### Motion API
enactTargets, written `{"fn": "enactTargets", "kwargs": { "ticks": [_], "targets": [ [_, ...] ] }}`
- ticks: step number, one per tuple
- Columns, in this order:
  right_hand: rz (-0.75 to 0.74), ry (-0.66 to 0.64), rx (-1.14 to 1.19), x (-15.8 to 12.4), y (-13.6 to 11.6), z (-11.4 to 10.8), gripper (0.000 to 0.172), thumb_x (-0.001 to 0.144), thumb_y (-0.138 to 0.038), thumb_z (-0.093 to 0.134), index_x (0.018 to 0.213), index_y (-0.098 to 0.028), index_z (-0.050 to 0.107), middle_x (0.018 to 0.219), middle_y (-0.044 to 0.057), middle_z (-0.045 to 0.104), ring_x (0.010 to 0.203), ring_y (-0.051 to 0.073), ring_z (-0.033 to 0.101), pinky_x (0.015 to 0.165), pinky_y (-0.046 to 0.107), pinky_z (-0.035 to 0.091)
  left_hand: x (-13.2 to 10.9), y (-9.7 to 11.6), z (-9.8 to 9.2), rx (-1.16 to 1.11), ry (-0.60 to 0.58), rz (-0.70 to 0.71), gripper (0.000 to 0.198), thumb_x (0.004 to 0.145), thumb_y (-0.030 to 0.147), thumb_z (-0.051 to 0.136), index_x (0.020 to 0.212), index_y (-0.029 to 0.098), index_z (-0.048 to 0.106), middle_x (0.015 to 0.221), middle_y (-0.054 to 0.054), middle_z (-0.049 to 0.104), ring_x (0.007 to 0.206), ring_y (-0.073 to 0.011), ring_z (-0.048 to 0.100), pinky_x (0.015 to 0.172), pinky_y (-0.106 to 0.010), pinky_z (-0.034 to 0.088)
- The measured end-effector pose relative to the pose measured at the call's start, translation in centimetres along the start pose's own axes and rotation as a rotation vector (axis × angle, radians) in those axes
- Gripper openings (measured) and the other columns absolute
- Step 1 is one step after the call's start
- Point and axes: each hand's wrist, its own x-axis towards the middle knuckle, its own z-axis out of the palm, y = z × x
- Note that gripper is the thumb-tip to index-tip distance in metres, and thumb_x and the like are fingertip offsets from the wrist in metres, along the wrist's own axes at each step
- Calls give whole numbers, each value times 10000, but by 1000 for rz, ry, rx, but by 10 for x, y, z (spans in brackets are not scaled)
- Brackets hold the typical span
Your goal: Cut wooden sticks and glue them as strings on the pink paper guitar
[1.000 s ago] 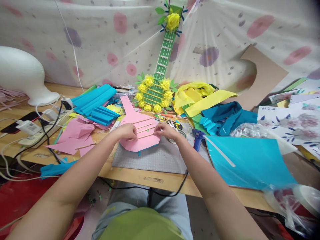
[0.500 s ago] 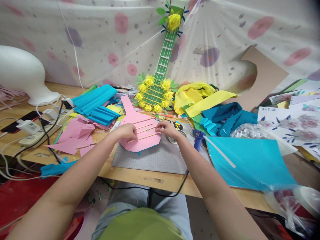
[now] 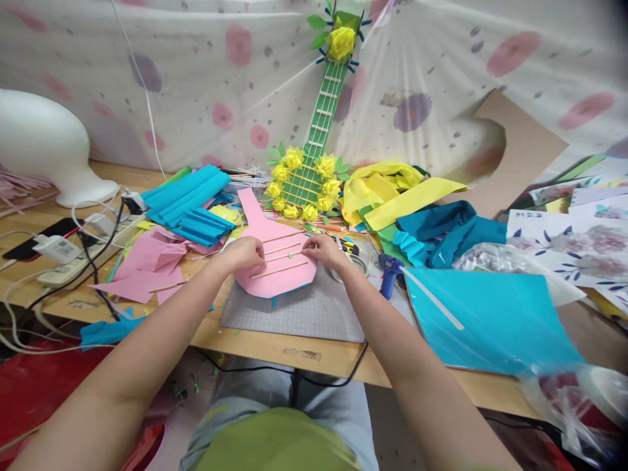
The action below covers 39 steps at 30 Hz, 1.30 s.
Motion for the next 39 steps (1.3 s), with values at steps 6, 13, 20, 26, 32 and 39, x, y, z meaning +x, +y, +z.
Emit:
{"fn": "enactTargets", "kwargs": {
  "ticks": [6, 13, 20, 26, 32, 39],
  "targets": [
    [-1, -17, -12, 0, -1, -1, 78, 664, -245, 636, 689, -176, 662, 710, 5, 551, 683, 106, 464, 656, 226, 347, 2, -3, 4, 4, -6, -31, 230, 538, 350, 574, 706, 223, 664, 696, 1, 657, 647, -129, 556, 484, -202, 312],
    [-2, -38, -6, -1, -2, -3, 82, 665, -244, 628, 690, -172, 656, 719, 7, 564, 679, 105, 463, 650, 226, 343, 5, -4, 6, -2, -6, -30, 242, 543, 375, 580, 707, 220, 668, 687, 1, 664, 632, -122, 557, 491, -195, 324],
    [-31, 0, 3, 2, -4, -7, 118, 674, -275, 602, 707, -174, 651, 704, 2, 573, 645, 100, 453, 600, 219, 324, -1, -4, -6, -13, 33, -42, 252, 582, 379, 564, 736, 212, 672, 732, -9, 675, 635, -126, 560, 505, -193, 349],
    [23, 27, -31, 16, -10, -6, 110, 668, -247, 589, 713, -169, 651, 658, -6, 545, 632, 100, 444, 586, 215, 314, 0, -9, -13, 34, 99, -89, 226, 597, 342, 546, 730, 208, 670, 781, -23, 676, 683, -139, 576, 520, -192, 365],
    [-15, -52, -88, 29, -19, -2, 94, 652, -232, 627, 702, -159, 660, 625, -10, 540, 629, 94, 457, 579, 206, 313, 1, -13, -5, 55, 45, -94, 205, 551, 306, 560, 696, 224, 679, 743, -21, 674, 671, -151, 584, 545, -204, 398],
    [-60, -121, -61, 38, -15, 2, 43, 657, -181, 631, 658, -153, 662, 627, 0, 606, 627, 97, 485, 581, 207, 326, 5, -13, -4, 27, 37, -65, 194, 554, 303, 556, 680, 228, 684, 712, -23, 667, 673, -166, 589, 531, -219, 399]
  ]
}}
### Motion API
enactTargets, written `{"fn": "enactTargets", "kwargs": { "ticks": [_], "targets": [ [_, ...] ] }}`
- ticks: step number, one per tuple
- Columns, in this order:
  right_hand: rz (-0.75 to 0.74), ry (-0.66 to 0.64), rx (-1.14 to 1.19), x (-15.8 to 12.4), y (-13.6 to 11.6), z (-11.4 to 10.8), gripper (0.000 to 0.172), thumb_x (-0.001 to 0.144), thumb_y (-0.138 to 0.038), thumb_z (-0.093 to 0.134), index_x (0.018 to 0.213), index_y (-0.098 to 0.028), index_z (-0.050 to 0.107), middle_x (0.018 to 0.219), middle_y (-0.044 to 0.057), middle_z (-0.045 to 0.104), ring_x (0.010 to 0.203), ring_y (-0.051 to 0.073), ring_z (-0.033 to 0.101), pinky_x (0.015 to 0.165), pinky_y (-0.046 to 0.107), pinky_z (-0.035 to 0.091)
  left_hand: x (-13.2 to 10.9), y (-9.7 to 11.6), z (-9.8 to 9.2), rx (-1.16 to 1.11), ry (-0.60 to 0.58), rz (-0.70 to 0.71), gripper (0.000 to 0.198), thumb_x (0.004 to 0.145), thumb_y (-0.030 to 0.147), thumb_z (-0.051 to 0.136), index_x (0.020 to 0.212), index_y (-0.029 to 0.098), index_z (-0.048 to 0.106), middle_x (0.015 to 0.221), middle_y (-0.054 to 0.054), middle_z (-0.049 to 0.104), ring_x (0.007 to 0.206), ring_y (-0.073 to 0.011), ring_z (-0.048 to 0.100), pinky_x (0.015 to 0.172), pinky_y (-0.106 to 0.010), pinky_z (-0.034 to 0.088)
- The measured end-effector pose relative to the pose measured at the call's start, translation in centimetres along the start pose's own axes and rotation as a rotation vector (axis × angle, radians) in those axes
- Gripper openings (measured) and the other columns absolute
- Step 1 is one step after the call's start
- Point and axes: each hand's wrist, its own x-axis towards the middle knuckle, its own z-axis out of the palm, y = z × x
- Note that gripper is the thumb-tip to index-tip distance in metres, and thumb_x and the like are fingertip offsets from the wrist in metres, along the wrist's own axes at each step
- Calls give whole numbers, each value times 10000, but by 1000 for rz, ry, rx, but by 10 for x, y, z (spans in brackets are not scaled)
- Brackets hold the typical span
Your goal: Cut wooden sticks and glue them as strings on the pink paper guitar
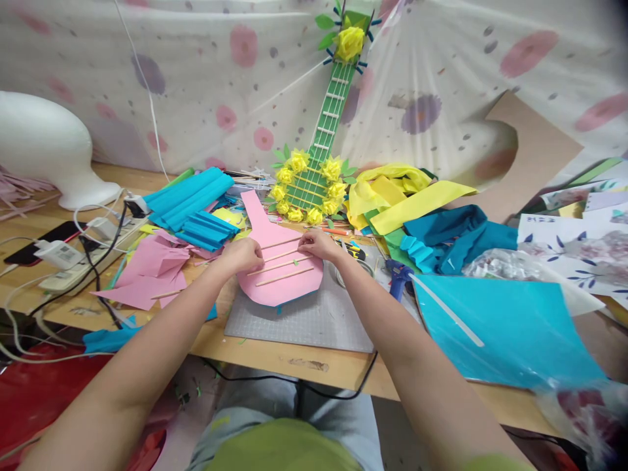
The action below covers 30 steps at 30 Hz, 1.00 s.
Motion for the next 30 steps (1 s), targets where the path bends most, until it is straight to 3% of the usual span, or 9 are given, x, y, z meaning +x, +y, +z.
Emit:
{"fn": "enactTargets", "kwargs": {
  "ticks": [15, 30],
  "targets": [
    [-37, 16, -3, 7, 9, -1, 62, 678, -216, 633, 679, -160, 661, 716, 13, 620, 726, 119, 502, 681, 234, 344, 8, 0, -2, -33, 19, 7, 203, 573, 307, 546, 695, 214, 679, 710, -21, 667, 663, -155, 581, 502, -210, 362],
    [-31, 16, -13, 1, 9, -3, 87, 666, -242, 625, 676, -160, 653, 648, -3, 558, 667, 106, 468, 634, 222, 337, 12, 1, -1, -47, 25, 20, 182, 570, 316, 583, 685, 211, 675, 708, -15, 664, 663, -143, 578, 494, -199, 340]
  ]
}}
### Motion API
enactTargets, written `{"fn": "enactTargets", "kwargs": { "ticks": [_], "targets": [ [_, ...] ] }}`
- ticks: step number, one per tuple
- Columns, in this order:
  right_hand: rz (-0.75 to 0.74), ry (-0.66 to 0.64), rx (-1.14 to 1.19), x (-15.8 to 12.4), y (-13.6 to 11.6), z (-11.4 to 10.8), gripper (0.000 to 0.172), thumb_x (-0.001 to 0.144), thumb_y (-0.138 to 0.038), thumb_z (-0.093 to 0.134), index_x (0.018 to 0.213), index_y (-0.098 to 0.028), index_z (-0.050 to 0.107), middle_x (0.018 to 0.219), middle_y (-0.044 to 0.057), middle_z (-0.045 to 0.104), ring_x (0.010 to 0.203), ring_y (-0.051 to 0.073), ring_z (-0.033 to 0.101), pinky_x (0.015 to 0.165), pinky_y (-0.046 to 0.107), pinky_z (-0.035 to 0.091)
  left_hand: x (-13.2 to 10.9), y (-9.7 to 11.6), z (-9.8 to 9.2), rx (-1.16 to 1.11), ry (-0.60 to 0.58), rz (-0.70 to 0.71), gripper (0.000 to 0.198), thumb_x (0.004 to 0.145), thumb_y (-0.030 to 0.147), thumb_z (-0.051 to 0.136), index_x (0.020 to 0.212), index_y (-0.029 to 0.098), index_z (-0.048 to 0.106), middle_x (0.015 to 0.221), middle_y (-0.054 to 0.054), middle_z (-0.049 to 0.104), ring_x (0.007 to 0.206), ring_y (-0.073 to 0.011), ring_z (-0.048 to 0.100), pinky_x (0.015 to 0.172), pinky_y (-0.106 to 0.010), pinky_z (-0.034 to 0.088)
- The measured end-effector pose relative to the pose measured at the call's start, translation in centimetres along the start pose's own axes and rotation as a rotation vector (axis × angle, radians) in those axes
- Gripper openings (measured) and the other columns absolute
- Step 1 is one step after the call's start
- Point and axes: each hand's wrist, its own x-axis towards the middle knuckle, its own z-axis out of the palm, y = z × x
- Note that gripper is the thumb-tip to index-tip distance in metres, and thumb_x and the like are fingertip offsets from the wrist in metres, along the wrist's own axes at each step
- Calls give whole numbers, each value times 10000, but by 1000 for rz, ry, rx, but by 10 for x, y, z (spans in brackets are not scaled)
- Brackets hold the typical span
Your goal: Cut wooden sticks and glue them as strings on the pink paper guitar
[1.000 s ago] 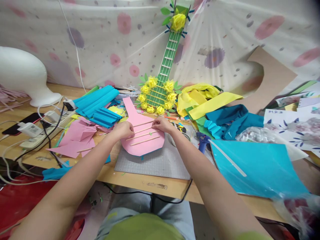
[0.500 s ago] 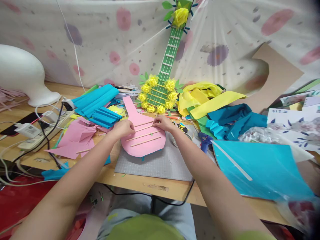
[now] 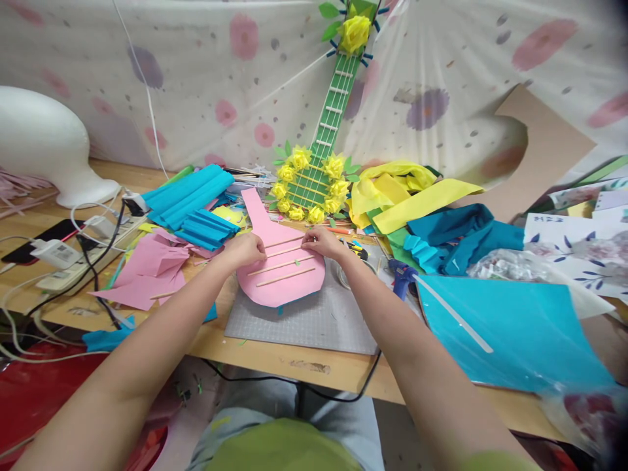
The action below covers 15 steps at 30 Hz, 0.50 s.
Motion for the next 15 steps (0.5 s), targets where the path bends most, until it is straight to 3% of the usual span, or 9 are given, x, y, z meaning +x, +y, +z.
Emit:
{"fn": "enactTargets", "kwargs": {
  "ticks": [4, 10, 15],
  "targets": [
    [45, 50, 62, 1, 2, -2, 120, 676, -263, 605, 707, -156, 651, 670, 2, 559, 666, 107, 471, 617, 219, 343, 2, -8, -7, -30, 18, 14, 230, 612, 385, 553, 690, 198, 663, 705, -12, 663, 645, -132, 568, 489, -198, 331],
    [134, 164, 105, 11, 13, -9, 94, 672, -197, 577, 709, -152, 651, 704, 14, 589, 672, 110, 483, 623, 223, 350, 14, -35, -23, -108, 156, -53, 266, 667, 396, 505, 687, 174, 650, 656, -9, 652, 599, -124, 549, 481, -207, 327],
    [94, 83, 54, 22, 15, -6, 122, 658, -235, 618, 746, -166, 667, 668, -2, 573, 656, 106, 473, 626, 224, 343, 32, -43, -18, -187, 66, -27, 213, 594, 356, 584, 677, 177, 666, 690, 4, 672, 655, -128, 570, 513, -188, 366]
  ]
}}
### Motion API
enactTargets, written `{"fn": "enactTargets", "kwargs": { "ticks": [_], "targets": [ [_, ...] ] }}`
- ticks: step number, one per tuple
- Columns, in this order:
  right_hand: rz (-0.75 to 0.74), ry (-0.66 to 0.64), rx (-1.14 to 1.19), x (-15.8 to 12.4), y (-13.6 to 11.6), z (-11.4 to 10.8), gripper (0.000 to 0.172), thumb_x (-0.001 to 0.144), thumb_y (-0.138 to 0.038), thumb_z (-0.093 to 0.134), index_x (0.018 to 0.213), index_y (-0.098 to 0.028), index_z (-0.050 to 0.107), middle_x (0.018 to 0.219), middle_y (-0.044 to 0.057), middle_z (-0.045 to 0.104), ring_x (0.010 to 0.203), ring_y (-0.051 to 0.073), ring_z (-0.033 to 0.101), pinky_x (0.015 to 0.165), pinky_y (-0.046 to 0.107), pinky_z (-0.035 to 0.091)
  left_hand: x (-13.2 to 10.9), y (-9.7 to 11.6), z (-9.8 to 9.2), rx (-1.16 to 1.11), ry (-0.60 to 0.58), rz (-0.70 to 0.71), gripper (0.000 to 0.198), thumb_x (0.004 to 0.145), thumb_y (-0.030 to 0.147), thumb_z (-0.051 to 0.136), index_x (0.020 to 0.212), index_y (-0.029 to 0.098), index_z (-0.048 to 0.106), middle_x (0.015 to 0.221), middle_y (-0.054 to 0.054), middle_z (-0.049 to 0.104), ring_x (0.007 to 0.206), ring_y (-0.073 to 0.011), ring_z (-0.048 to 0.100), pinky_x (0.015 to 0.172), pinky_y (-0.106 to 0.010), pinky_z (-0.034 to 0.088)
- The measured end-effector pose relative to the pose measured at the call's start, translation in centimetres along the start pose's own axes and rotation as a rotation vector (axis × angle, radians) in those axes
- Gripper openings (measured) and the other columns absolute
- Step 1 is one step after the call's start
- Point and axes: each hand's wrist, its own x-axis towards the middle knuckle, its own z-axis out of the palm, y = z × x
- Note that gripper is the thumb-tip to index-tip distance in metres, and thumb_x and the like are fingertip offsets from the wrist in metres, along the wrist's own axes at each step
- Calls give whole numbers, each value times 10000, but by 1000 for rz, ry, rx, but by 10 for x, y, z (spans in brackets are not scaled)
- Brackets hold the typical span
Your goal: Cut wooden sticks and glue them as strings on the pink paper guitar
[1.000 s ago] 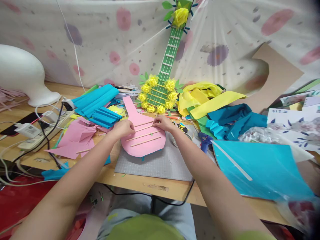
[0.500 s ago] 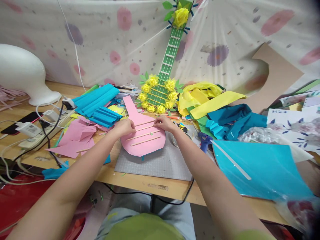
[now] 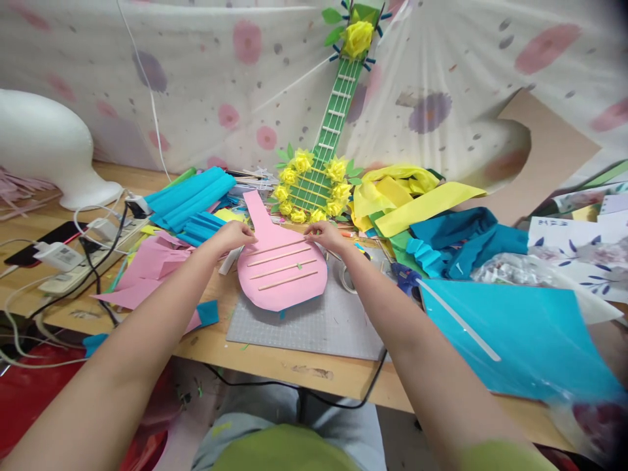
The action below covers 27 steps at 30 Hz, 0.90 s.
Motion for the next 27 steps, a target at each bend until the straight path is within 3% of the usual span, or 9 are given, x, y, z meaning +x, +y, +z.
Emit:
{"fn": "enactTargets", "kwargs": {
  "ticks": [4, 11, 27],
  "targets": [
    [-67, -63, -36, 5, 1, 5, 108, 648, -244, 644, 733, -185, 673, 702, -1, 586, 704, 113, 480, 654, 225, 344, 8, 3, 7, -59, -48, 23, 217, 574, 351, 596, 668, 170, 673, 666, 4, 666, 658, -132, 570, 527, -185, 383],
    [-111, -76, -79, 9, 1, 7, 90, 655, -255, 657, 702, -183, 684, 714, 13, 581, 749, 128, 481, 696, 240, 349, 12, 3, 5, -62, -3, -29, 257, 621, 397, 559, 649, 161, 656, 503, 23, 556, 486, -92, 465, 449, -196, 338],
    [-80, -95, -62, 15, 1, -3, 58, 665, -202, 641, 688, -163, 678, 708, 8, 634, 735, 122, 524, 705, 232, 358, 12, 10, 6, -226, 4, -38, 189, 567, 339, 614, 573, 152, 642, 514, 18, 568, 498, -95, 461, 478, -202, 332]
  ]
}}
